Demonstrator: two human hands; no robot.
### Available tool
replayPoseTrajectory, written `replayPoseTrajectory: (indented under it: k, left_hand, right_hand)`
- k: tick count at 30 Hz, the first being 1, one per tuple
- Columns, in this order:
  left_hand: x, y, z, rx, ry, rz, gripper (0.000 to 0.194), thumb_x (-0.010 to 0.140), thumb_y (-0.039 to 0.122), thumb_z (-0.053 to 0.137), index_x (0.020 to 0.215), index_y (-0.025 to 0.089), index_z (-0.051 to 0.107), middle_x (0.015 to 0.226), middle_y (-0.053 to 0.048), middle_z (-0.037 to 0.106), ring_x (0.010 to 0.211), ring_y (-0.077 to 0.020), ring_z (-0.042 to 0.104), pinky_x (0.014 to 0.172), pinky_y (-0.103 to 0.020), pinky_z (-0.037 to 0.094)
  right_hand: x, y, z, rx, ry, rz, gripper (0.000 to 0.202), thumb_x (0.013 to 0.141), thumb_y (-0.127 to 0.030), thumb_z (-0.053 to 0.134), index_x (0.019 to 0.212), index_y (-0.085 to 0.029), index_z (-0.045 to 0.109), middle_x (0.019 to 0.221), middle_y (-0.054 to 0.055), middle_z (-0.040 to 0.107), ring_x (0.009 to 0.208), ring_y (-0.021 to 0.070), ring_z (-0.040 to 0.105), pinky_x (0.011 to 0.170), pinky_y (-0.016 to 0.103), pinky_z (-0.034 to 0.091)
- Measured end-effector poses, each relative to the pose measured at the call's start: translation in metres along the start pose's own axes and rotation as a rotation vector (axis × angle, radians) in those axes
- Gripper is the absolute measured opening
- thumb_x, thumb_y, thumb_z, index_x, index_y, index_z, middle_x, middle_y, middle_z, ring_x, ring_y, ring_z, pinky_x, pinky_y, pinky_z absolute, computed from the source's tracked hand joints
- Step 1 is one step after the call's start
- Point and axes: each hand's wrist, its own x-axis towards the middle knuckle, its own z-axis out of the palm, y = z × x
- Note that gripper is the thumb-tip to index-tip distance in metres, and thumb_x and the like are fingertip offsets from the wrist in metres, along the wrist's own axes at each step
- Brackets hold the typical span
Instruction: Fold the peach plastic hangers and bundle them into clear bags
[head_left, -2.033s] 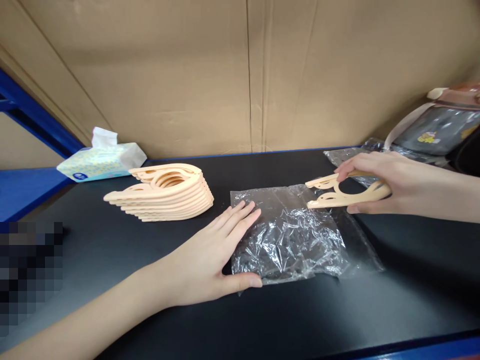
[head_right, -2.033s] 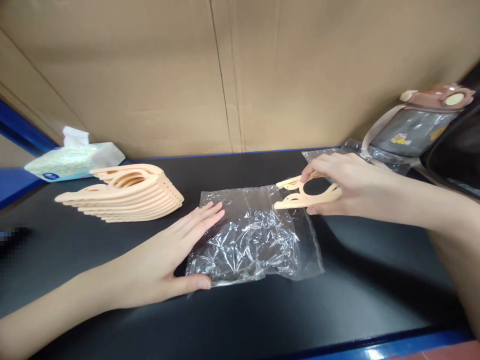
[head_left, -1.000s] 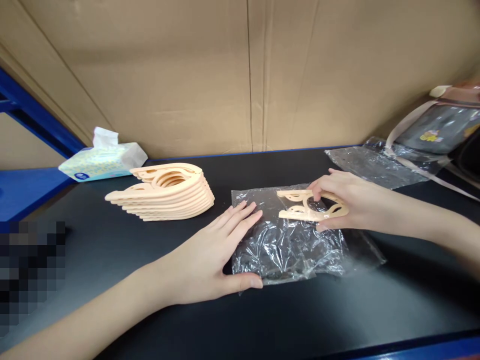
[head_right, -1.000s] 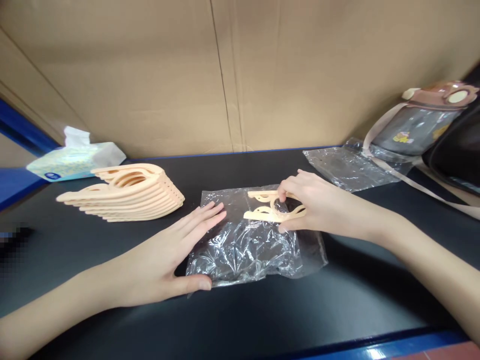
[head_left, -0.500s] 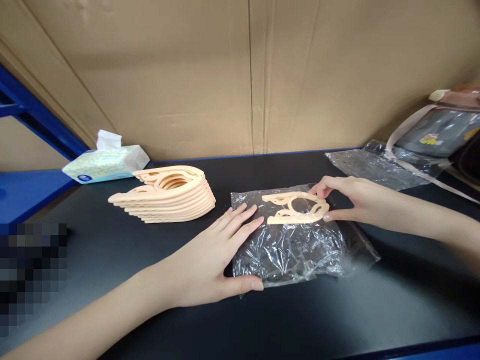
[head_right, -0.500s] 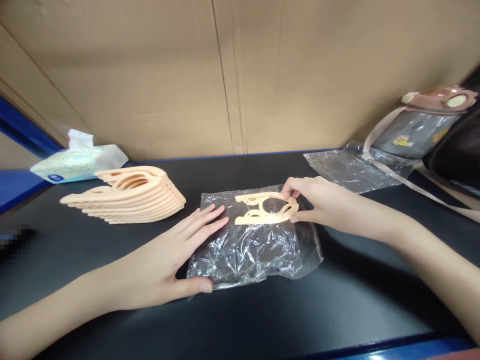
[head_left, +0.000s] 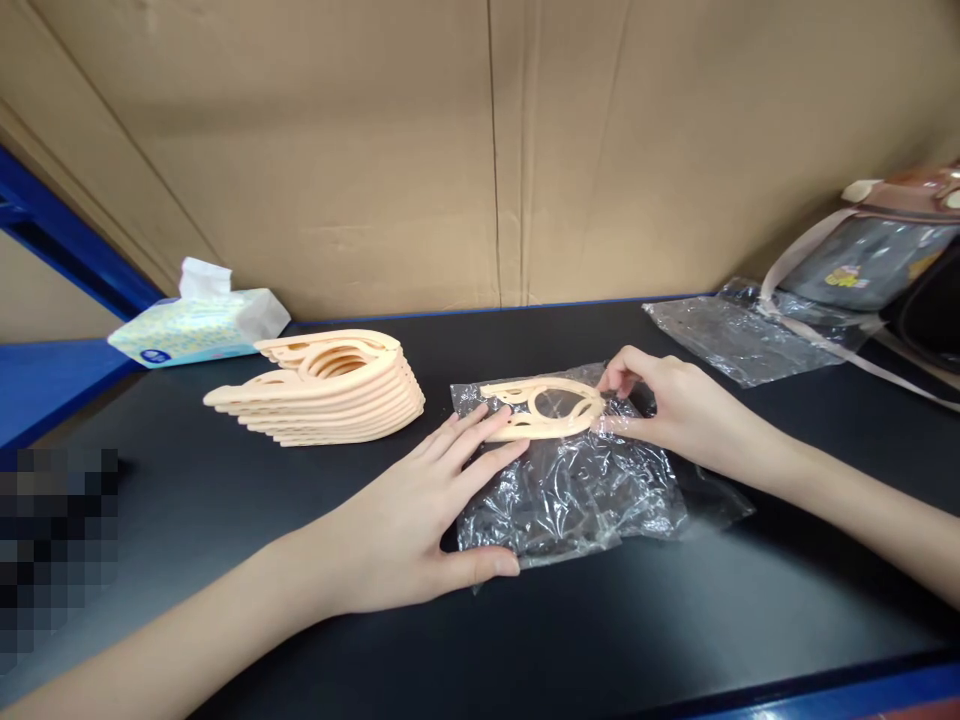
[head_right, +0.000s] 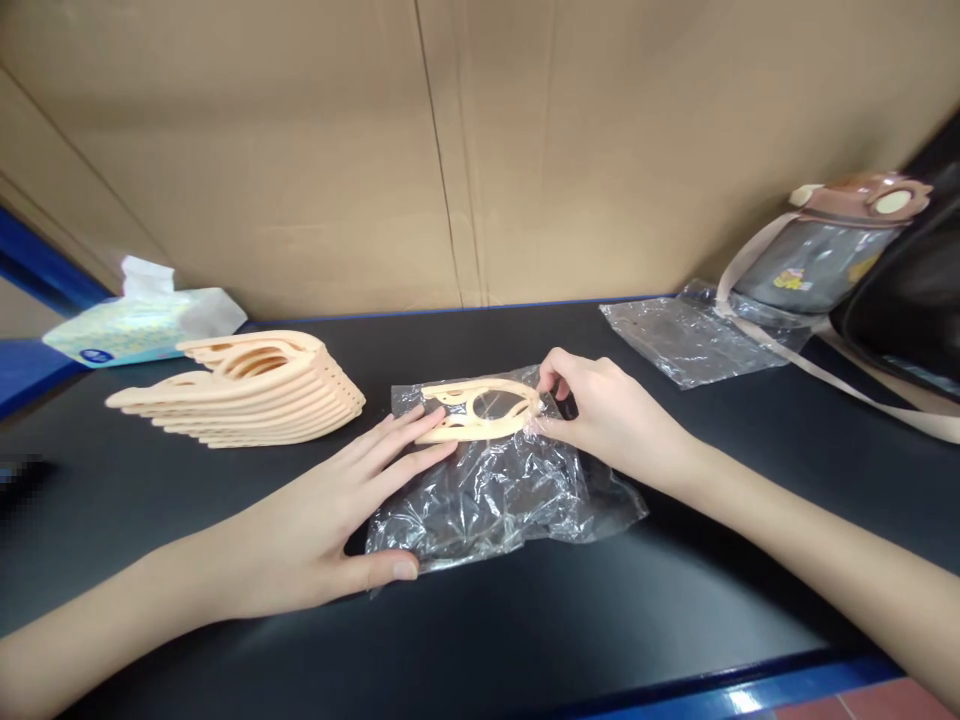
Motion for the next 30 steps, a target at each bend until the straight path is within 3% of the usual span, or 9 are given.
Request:
replayPoseTrajectory:
  k: [4, 9, 14, 20, 26, 30]
  left_hand:
    - [0.001, 0.001, -0.001, -0.001, 0.002, -0.003, 0.083, 0.096, 0.067, 0.053, 0.159, 0.017, 0.032, 0.169, -0.015, 0.022, 0.157, -0.0392, 0.014, 0.124, -0.065, 0.020]
    - [0.002, 0.002, -0.002, -0.026, 0.004, -0.019, 0.081, 0.095, 0.066, 0.056, 0.158, 0.019, 0.036, 0.167, -0.015, 0.029, 0.157, -0.0384, 0.017, 0.125, -0.063, 0.022]
    - [0.003, 0.004, -0.004, -0.034, -0.001, -0.029, 0.081, 0.095, 0.069, 0.054, 0.157, 0.020, 0.036, 0.167, -0.015, 0.030, 0.157, -0.0380, 0.017, 0.125, -0.062, 0.022]
    - [-0.002, -0.004, 0.004, -0.025, 0.040, 0.005, 0.081, 0.095, 0.067, 0.055, 0.159, 0.025, 0.031, 0.169, -0.010, 0.026, 0.158, -0.0347, 0.016, 0.127, -0.058, 0.021]
    - [-0.001, -0.002, 0.001, -0.021, 0.019, -0.001, 0.081, 0.096, 0.067, 0.054, 0.159, 0.023, 0.032, 0.169, -0.012, 0.026, 0.157, -0.0349, 0.018, 0.126, -0.059, 0.022]
    - [-0.001, 0.003, -0.007, 0.038, 0.006, -0.004, 0.075, 0.097, 0.060, 0.057, 0.157, 0.019, 0.037, 0.168, -0.013, 0.027, 0.157, -0.0357, 0.017, 0.127, -0.059, 0.021]
  right_hand:
    - [0.000, -0.003, 0.001, 0.033, 0.022, 0.020, 0.026, 0.080, -0.034, 0.073, 0.086, -0.027, 0.049, 0.087, 0.000, 0.072, 0.080, 0.0221, 0.067, 0.072, 0.037, 0.050]
    - [0.001, -0.005, -0.002, 0.268, -0.014, 0.022, 0.028, 0.083, -0.039, 0.070, 0.085, -0.028, 0.044, 0.092, 0.001, 0.077, 0.079, 0.0217, 0.070, 0.074, 0.038, 0.053]
    - [0.000, -0.006, -0.002, 0.403, -0.063, 0.041, 0.028, 0.085, -0.040, 0.071, 0.085, -0.027, 0.046, 0.099, 0.003, 0.078, 0.098, 0.0251, 0.072, 0.085, 0.041, 0.053]
    - [0.000, -0.008, -0.002, 0.441, -0.129, 0.016, 0.040, 0.087, -0.037, 0.069, 0.068, -0.025, 0.036, 0.111, 0.007, 0.078, 0.109, 0.0277, 0.071, 0.093, 0.044, 0.052]
    - [0.000, -0.009, -0.004, 0.460, -0.185, -0.003, 0.040, 0.087, -0.037, 0.070, 0.066, -0.025, 0.038, 0.121, 0.007, 0.076, 0.117, 0.0299, 0.068, 0.098, 0.046, 0.050]
    - [-0.001, -0.011, -0.009, 0.442, -0.219, -0.009, 0.040, 0.088, -0.038, 0.069, 0.067, -0.025, 0.038, 0.106, 0.005, 0.079, 0.119, 0.0298, 0.068, 0.094, 0.041, 0.052]
